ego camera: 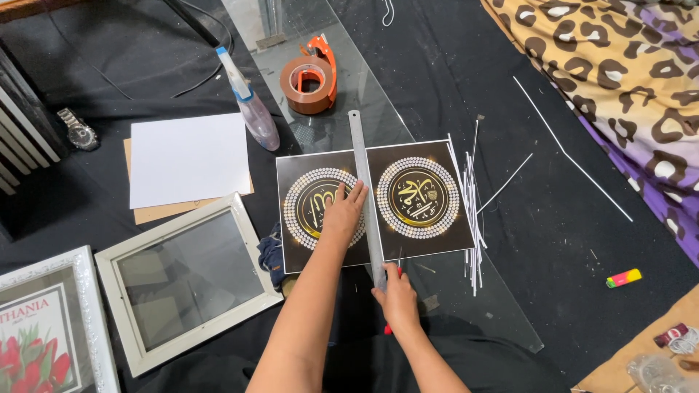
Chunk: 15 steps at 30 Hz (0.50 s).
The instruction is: The person uses a metal ruler and a red utility knife to cut a large decorative panel with two circular designs into two separate pieces. They align the ruler, score the panel, and separate the pieces, then repeat the process on one of the halves.
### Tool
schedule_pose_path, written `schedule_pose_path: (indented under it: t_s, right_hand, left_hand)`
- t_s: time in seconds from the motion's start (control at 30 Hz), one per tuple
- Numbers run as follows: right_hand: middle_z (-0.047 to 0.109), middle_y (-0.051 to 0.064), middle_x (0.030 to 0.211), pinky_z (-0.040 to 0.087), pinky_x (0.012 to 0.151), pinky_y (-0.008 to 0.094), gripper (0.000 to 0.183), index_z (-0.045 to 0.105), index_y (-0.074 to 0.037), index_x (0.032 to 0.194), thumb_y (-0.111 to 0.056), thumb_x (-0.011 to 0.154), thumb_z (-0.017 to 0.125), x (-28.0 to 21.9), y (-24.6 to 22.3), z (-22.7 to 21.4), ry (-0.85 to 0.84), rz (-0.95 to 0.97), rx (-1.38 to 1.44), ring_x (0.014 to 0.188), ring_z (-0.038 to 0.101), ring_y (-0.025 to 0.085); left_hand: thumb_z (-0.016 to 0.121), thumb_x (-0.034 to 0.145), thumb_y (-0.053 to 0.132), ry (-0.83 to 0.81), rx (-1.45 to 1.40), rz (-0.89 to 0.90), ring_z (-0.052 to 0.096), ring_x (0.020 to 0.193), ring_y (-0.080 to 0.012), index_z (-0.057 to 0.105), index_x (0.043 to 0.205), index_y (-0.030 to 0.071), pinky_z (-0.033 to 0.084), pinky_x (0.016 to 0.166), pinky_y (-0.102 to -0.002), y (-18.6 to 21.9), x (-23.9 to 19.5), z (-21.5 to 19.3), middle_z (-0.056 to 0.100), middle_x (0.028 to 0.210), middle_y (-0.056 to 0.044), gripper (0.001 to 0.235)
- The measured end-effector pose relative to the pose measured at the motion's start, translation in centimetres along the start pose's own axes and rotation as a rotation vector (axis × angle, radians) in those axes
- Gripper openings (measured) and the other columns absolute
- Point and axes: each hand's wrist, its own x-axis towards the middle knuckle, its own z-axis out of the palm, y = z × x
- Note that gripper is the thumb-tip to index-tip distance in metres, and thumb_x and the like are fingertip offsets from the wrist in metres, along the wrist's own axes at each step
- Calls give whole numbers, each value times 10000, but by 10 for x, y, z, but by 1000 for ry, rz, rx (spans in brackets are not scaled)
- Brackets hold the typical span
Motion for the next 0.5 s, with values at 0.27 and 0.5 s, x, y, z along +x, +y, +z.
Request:
schedule_pose_path:
  t_s: [0.27,0.5]
  right_hand:
    - [603,172,1029,521,767,493,508,460,-236,1326,-253,905,743,-2,-1,-1,21,-22,5,874,647,442]
    - [606,173,1049,529,774,494,491,458,-239,1329,-257,920,729,-6,-7,-8,-4,3,20,903,653,435]
  left_hand:
    - [540,958,-67,-26,-12,-10,20,1595,-355,-25,1672,226,309,1207,-555,0,-1,-3,-89,1747,64,957]
    - [528,984,-30,-85,-16,-3,-4,1599,-354,-38,1672,232,314,1213,-547,0,-4,-13,-105,1746,70,929]
